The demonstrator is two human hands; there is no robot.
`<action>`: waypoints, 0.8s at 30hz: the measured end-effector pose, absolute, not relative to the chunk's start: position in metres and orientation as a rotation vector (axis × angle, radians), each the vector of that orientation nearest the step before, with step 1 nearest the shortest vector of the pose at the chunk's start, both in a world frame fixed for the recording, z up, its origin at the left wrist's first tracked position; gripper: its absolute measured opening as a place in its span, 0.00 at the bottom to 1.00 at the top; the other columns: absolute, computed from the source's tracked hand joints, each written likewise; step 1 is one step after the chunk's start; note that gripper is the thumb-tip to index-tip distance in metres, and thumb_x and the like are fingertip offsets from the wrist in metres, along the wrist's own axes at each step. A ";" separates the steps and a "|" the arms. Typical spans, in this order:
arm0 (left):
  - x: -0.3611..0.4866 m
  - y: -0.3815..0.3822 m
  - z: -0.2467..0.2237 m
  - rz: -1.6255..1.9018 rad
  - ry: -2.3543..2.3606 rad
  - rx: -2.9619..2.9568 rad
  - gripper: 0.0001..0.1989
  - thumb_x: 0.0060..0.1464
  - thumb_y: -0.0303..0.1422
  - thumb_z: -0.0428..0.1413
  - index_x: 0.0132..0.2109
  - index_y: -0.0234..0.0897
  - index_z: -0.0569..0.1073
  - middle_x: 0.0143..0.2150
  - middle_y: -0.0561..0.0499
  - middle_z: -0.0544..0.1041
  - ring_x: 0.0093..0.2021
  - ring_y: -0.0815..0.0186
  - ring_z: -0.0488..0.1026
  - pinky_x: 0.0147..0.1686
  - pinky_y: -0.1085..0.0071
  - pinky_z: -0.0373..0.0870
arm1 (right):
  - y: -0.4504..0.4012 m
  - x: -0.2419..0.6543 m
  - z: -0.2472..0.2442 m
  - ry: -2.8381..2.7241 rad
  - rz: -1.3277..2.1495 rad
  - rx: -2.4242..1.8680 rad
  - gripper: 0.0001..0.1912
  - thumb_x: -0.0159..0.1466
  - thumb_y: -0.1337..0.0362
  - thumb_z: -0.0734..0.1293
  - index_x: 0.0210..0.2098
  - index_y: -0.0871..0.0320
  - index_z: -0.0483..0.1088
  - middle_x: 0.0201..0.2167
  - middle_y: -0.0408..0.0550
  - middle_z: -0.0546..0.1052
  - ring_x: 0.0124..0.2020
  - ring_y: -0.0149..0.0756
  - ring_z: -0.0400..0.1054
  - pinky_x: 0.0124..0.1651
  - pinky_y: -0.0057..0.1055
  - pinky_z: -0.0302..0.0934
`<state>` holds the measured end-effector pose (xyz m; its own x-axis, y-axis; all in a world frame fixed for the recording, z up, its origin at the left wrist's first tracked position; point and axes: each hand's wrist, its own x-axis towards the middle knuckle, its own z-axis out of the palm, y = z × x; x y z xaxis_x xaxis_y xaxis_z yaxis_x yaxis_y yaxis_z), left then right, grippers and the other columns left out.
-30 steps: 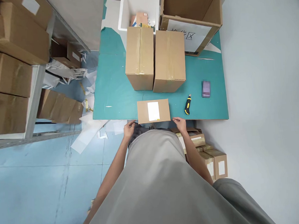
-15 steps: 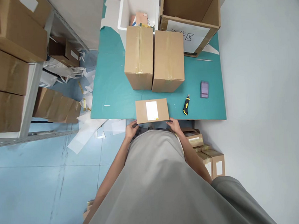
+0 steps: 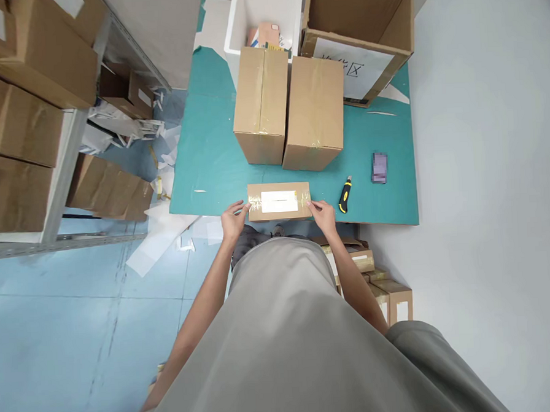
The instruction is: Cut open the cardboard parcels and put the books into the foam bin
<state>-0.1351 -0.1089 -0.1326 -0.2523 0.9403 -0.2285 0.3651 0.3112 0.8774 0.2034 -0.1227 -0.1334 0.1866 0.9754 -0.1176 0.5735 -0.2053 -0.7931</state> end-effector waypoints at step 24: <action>-0.144 -0.092 -0.149 0.643 1.799 1.412 0.19 0.64 0.48 0.61 0.42 0.36 0.87 0.67 0.37 0.76 0.67 0.45 0.73 0.69 0.51 0.66 | -0.118 0.212 -0.163 -1.404 0.956 -1.865 0.31 0.69 0.37 0.64 0.40 0.56 0.86 0.55 0.57 0.82 0.57 0.51 0.77 0.64 0.43 0.67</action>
